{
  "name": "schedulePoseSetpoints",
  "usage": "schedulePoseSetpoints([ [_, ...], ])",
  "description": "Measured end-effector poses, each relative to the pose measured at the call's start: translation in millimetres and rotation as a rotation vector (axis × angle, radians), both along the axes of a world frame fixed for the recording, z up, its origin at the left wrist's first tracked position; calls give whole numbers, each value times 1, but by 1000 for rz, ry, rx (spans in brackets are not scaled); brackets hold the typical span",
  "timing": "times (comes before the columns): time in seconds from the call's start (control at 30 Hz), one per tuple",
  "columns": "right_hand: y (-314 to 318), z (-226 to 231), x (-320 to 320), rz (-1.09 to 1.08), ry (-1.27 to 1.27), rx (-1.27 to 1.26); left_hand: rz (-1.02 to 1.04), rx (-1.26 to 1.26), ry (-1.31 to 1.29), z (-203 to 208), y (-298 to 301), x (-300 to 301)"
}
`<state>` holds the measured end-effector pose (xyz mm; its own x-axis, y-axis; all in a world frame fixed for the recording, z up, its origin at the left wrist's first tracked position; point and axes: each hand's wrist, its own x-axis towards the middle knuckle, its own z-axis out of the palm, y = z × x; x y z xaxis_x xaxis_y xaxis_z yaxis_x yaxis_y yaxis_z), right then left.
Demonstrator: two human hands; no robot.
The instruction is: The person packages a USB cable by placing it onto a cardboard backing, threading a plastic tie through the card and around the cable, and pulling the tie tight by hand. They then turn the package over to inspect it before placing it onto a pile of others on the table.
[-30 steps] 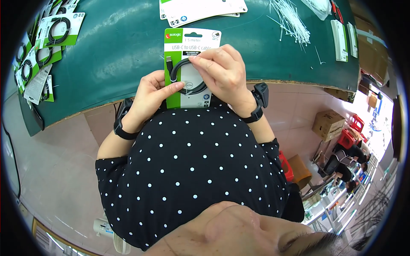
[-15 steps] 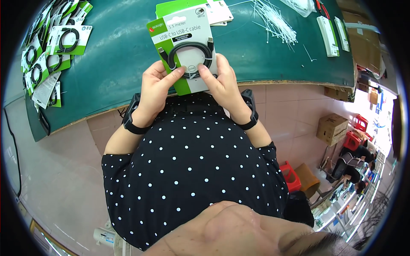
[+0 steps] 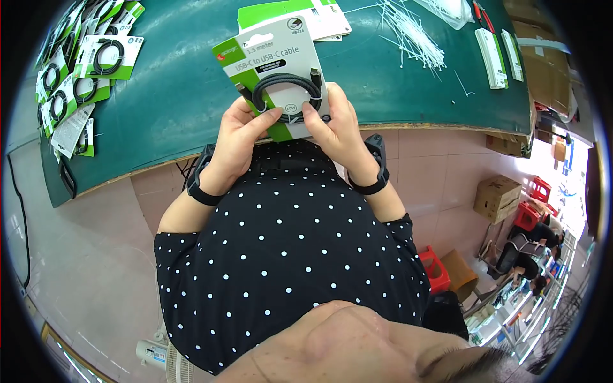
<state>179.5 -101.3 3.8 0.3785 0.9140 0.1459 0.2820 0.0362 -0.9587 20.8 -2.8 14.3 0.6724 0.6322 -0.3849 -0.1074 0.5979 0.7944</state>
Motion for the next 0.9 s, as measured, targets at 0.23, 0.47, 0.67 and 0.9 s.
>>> schedulePoseSetpoints([
  [0.23,3,6,8,1,-167,159,-112,-17,29,2,4,3],
  [0.47,3,8,13,94,-167,145,-152,107,74,-2,9,-4],
  [0.67,-15,13,74,-132,-18,77,-136,483,54,-15,13,-23],
  [0.9,-7,-24,175,-562,-745,-312,-304,1105,10,-8,16,-4],
])
